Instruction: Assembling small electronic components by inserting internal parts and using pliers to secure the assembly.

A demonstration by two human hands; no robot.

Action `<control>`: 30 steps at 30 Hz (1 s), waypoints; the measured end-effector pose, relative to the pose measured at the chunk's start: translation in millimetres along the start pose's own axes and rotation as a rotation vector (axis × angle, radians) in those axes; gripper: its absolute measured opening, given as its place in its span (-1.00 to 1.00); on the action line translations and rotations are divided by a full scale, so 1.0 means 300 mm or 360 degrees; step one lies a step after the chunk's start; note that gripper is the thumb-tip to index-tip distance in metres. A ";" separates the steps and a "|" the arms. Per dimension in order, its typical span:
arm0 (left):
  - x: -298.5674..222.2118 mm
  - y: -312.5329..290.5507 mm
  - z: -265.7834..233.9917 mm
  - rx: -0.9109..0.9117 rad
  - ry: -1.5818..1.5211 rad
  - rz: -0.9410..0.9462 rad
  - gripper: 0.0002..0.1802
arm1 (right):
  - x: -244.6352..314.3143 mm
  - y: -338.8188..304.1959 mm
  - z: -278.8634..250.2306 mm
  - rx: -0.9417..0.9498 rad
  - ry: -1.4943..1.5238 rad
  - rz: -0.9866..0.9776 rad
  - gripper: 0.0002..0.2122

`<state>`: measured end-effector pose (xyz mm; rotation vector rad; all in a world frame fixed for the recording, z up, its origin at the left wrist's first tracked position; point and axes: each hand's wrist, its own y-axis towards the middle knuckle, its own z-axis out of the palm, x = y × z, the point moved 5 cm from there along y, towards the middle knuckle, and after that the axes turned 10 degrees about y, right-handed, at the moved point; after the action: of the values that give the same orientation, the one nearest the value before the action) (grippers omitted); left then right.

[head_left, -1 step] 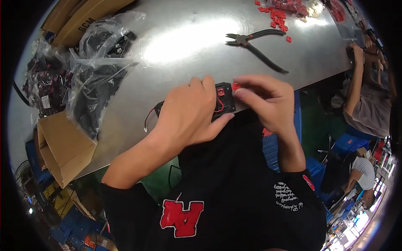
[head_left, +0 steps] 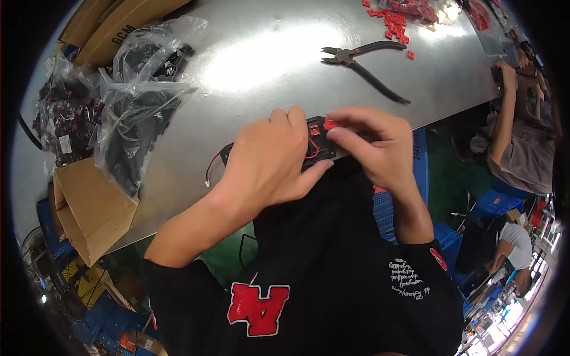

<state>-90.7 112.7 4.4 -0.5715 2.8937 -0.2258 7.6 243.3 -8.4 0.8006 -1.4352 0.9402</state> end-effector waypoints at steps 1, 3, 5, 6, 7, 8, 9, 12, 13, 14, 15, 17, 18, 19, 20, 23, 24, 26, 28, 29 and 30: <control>-0.001 0.000 0.001 0.0003 -0.0001 0.0000 -0.32 | -0.001 0.002 0.005 -0.0001 0.0001 0.0003 -0.79; 0.000 0.000 0.004 -0.0012 0.0011 -0.0004 -0.32 | 0.009 0.014 0.021 0.0103 -0.0141 -0.0135 -0.81; 0.003 -0.001 0.009 -0.0004 -0.0008 -0.0011 -0.33 | 0.012 0.027 0.030 0.0167 -0.0254 -0.0204 -0.81; 0.003 -0.003 0.009 0.0005 -0.0023 -0.0011 -0.33 | 0.017 0.029 0.039 0.0223 -0.0365 -0.0275 -0.81; 0.004 -0.003 0.008 0.0004 -0.0030 -0.0020 -0.33 | 0.015 0.030 0.042 0.0233 -0.0368 -0.0272 -0.81; 0.002 -0.003 0.007 0.0001 -0.0015 -0.0014 -0.33 | 0.021 0.029 0.045 0.0227 -0.0429 -0.0368 -0.81; 0.000 -0.006 0.005 0.0000 -0.0001 -0.0005 -0.33 | 0.030 0.024 0.049 0.0219 -0.0488 -0.0463 -0.80; 0.001 -0.004 -0.001 -0.0063 0.0024 0.0019 -0.33 | 0.058 0.042 0.043 0.0321 -0.0614 -0.0558 -0.79; 0.003 -0.004 0.002 -0.0061 0.0017 0.0016 -0.33 | 0.058 0.048 0.041 0.0327 -0.0616 -0.0553 -0.79; 0.005 -0.005 0.005 -0.0057 0.0025 0.0015 -0.33 | 0.059 0.050 0.043 0.0360 -0.0618 -0.0569 -0.78; 0.004 -0.005 0.006 -0.0056 0.0033 0.0015 -0.32 | 0.061 0.051 0.044 0.0393 -0.0622 -0.0586 -0.77; 0.003 -0.005 0.003 -0.0046 0.0044 0.0011 -0.32 | 0.057 0.050 0.045 0.0414 -0.0617 -0.0611 -0.80; 0.001 -0.005 0.001 -0.0037 0.0062 0.0012 -0.32 | 0.057 0.047 0.044 0.0428 -0.0609 -0.0639 -0.82; 0.000 -0.004 0.001 -0.0037 0.0055 0.0010 -0.32 | 0.053 0.046 0.042 0.0432 -0.0613 -0.0635 -0.82; -0.001 -0.001 0.001 -0.0036 0.0049 0.0012 -0.32 | 0.051 0.044 0.039 0.0433 -0.0622 -0.0666 -0.82; 0.001 -0.001 0.002 -0.0041 0.0028 -0.0004 -0.32 | 0.060 0.048 0.038 0.0422 -0.0657 -0.0628 -0.80; 0.002 0.002 0.000 -0.0059 0.0022 -0.0015 -0.33 | 0.059 0.054 0.036 0.0402 -0.0690 -0.0571 -0.78; 0.001 0.001 0.004 -0.0066 0.0039 -0.0003 -0.32 | 0.050 0.052 0.051 0.0381 -0.0610 -0.0510 -0.78; 0.001 0.000 0.002 -0.0077 0.0055 0.0011 -0.32 | 0.040 0.052 0.054 0.0357 -0.0533 -0.0450 -0.78; 0.003 0.000 0.004 -0.0044 0.0056 -0.0002 -0.32 | 0.046 0.047 0.057 0.0373 -0.0629 -0.0598 -0.79; 0.001 0.001 0.006 -0.0006 0.0063 -0.0016 -0.32 | 0.053 0.037 0.056 0.0388 -0.0719 -0.0747 -0.79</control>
<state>-90.8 112.6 2.5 -0.5893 2.9303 -0.2356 -11.2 233.8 6.4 1.5303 -1.4262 0.5941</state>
